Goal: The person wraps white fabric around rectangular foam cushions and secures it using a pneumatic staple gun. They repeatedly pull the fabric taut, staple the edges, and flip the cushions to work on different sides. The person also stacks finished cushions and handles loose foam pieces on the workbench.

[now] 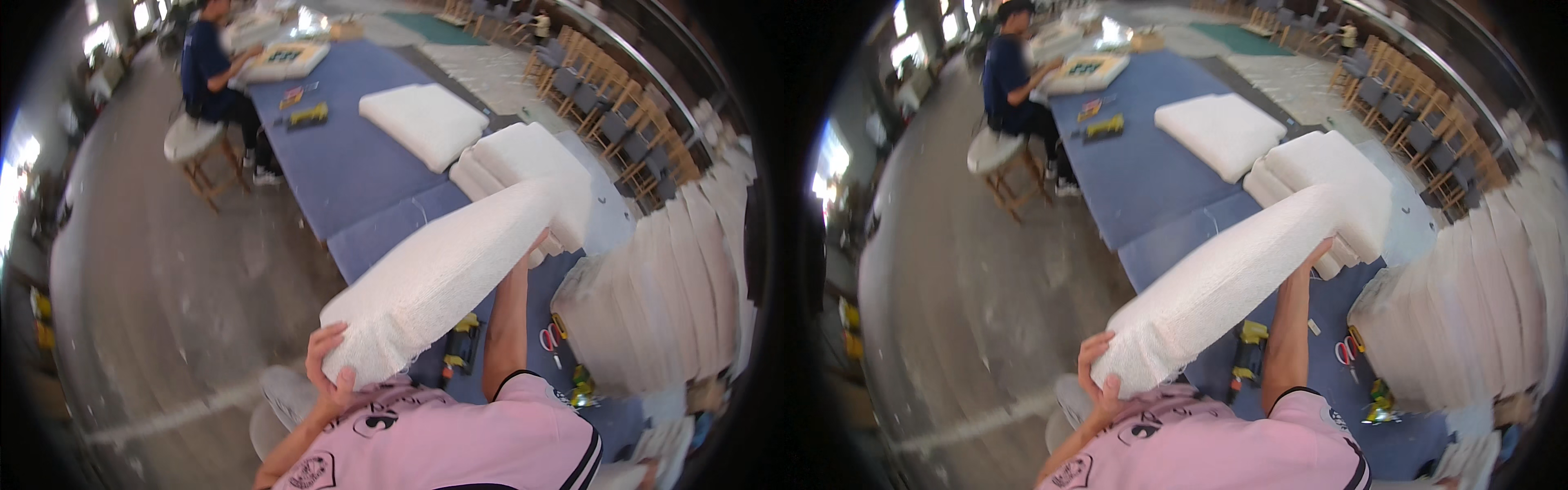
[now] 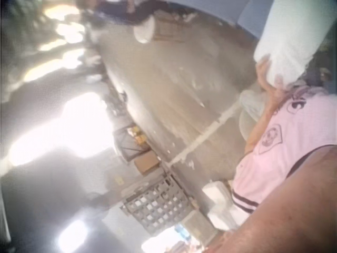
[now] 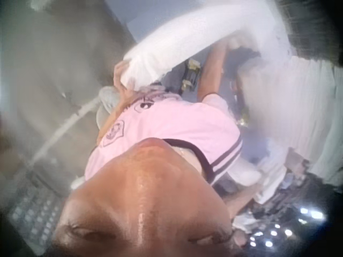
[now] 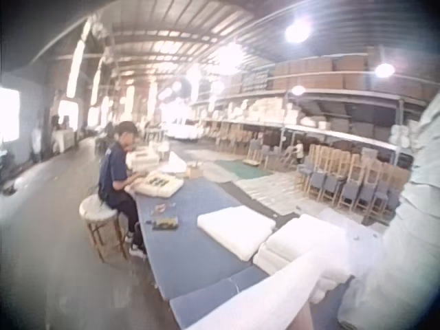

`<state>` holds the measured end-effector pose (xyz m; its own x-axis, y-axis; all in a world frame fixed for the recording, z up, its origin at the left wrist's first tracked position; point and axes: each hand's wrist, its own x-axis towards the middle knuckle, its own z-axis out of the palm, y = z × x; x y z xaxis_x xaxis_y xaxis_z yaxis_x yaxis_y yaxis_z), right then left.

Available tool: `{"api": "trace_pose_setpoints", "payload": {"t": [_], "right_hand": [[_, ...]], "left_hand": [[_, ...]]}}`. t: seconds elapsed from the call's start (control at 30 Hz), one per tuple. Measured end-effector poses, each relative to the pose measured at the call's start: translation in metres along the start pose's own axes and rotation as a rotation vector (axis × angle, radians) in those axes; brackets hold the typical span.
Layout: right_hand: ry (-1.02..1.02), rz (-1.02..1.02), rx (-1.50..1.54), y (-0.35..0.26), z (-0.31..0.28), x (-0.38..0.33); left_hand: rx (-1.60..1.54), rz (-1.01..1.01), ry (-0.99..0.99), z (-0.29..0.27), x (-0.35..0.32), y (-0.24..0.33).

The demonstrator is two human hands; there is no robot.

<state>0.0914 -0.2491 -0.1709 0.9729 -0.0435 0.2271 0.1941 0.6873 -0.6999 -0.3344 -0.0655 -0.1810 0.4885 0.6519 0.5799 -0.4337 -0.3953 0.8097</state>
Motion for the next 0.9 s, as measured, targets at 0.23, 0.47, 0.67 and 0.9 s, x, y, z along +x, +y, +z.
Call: {"api": "trace_pose_setpoints", "payload": {"t": [0.23,0.47,0.67,0.9], "right_hand": [[0.095,0.033,-0.133,0.002,0.063,0.024],[-0.331,0.204,-0.320,-0.013,0.089,-0.154],[-0.822,0.866,-0.251,-0.013,0.149,-0.231],[-0.503,1.114,-0.048,-0.013,0.173,-0.252]], "left_hand": [[0.432,0.180,-0.269,-0.015,0.126,-0.005],[0.986,0.134,-0.531,0.008,0.165,0.025],[0.943,0.102,-0.521,-0.005,0.154,0.021],[0.852,0.154,-0.460,-0.006,0.142,0.015]]}}
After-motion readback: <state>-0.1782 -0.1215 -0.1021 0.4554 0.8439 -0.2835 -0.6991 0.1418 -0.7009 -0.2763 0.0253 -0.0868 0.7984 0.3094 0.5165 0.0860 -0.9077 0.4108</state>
